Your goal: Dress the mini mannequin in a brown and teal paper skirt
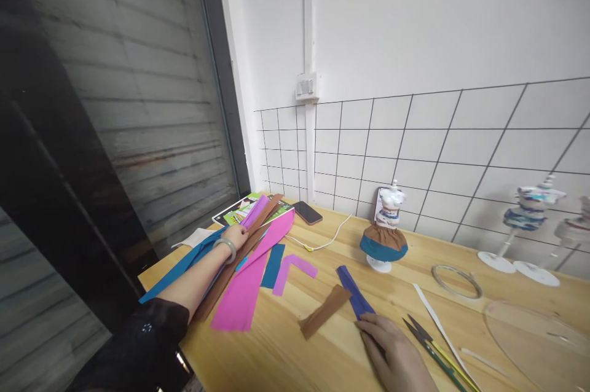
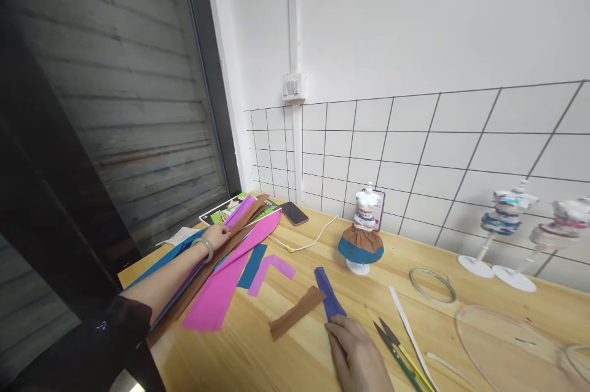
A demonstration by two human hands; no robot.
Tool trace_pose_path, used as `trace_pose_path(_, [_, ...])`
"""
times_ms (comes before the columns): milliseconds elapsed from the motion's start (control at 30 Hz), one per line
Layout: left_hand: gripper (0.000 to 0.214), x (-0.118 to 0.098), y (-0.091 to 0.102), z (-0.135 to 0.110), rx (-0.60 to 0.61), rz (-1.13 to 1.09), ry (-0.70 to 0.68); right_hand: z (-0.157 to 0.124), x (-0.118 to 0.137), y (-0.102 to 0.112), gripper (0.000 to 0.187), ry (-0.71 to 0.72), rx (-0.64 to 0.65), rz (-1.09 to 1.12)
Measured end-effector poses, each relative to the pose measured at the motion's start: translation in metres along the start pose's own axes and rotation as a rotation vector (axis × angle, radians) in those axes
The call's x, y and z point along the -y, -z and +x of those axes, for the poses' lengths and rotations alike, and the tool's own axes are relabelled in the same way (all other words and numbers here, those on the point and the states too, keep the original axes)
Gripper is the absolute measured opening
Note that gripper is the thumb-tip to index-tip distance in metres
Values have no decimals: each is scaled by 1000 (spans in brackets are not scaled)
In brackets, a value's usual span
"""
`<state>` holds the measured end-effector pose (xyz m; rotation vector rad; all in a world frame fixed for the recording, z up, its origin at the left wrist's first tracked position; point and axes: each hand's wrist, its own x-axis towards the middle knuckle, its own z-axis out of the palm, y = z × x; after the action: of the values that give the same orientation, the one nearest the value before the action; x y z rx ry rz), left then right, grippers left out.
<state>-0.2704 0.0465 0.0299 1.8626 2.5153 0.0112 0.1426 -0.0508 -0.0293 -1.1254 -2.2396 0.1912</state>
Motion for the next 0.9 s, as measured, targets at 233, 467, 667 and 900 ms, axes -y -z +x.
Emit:
trace_pose_path(233, [31, -28, -19, -14, -146, 14, -20, 0, 5, 1, 26, -16, -27, 39])
trace_pose_path(467, [26, -13, 17, 3, -155, -149, 13, -1, 0, -2, 27, -24, 12, 40])
trace_pose_path(667, [25, 10, 45, 11, -189, -316, 8, 0, -2, -3, 27, -35, 13, 65])
trace_pose_path(900, [13, 4, 60, 4, -297, -453, -59, -1, -2, -3, 27, -46, 16, 55])
